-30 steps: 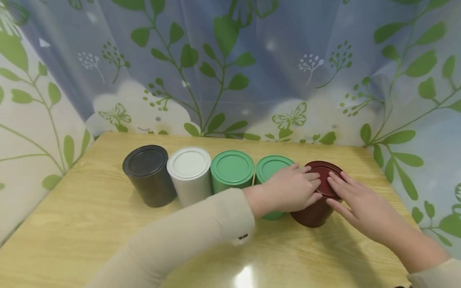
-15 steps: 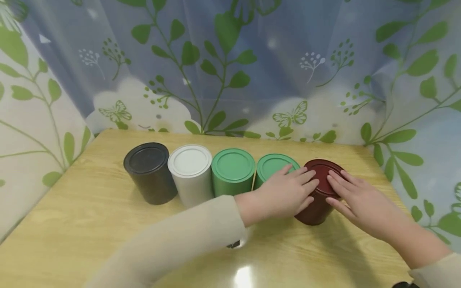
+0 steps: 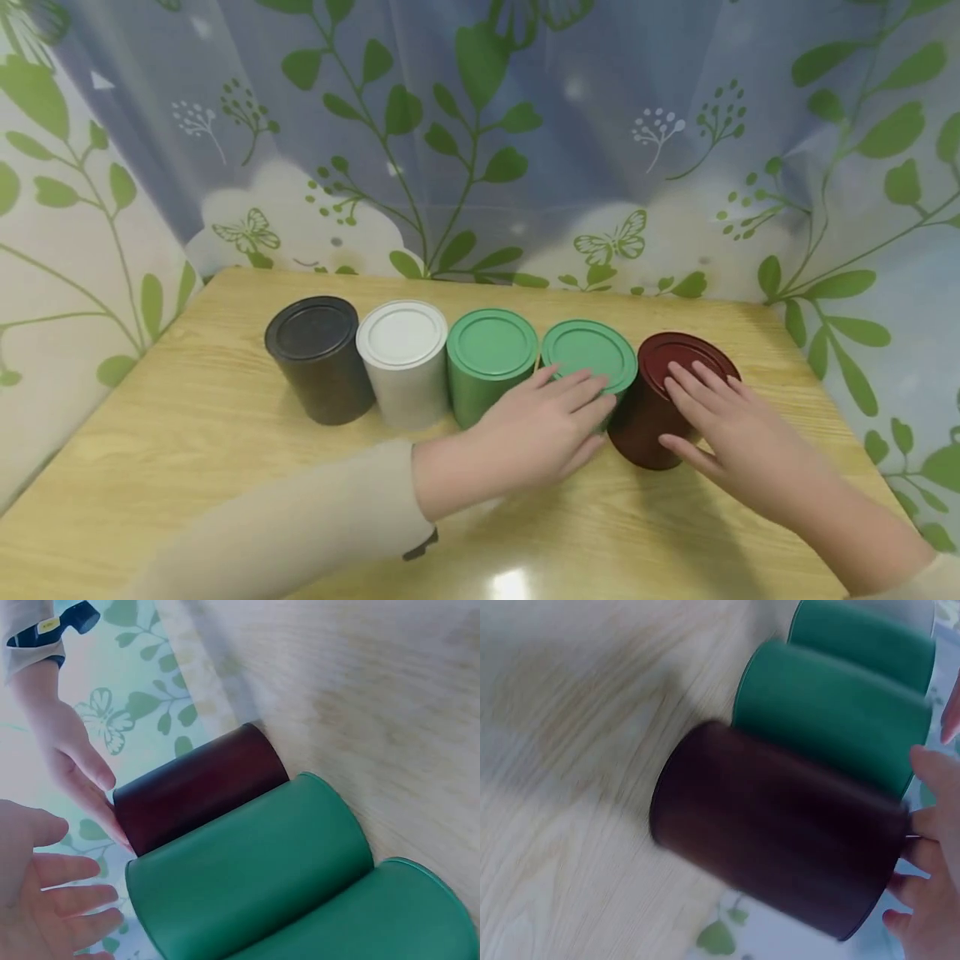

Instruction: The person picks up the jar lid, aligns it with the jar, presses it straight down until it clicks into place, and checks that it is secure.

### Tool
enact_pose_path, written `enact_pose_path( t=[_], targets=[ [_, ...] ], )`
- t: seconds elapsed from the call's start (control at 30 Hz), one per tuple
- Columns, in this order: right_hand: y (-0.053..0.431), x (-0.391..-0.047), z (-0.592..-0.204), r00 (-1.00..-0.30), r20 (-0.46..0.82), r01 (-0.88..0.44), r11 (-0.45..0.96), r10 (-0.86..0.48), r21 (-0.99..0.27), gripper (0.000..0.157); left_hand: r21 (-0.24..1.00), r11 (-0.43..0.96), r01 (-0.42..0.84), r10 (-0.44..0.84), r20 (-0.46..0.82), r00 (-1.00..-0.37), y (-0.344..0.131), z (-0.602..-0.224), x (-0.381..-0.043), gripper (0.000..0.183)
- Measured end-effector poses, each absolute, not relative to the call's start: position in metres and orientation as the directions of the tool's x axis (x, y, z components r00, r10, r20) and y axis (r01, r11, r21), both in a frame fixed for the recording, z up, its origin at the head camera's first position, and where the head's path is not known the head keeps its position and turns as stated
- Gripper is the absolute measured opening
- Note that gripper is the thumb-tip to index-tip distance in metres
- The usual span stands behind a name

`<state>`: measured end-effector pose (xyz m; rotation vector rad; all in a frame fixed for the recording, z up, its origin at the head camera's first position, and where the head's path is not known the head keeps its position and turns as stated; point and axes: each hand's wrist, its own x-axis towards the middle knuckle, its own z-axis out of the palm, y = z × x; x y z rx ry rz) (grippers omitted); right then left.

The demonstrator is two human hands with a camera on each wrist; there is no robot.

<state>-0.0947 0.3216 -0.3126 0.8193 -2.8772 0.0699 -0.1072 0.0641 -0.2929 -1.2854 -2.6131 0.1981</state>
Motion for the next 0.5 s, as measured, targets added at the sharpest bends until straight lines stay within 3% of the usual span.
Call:
enact_pose_path(
  t=[0.27,0.5],
  targets=[
    [0.3,-0.078,-0.324,-0.792,0.245,-0.578,0.816,-0.56,-0.003,0.066,-0.18,0.619,0.764,0.783,0.211,-0.585,0.024,-0.302,-0.092,0.044],
    [0.289,-0.066,-0.344,-0.659,0.437,-0.67,0.742,-0.612,0.029,0.069,-0.032,0.692,0.721,0.701,0.267,-0.661,-0.025,-0.313,-0.076,0.043]
  ],
)
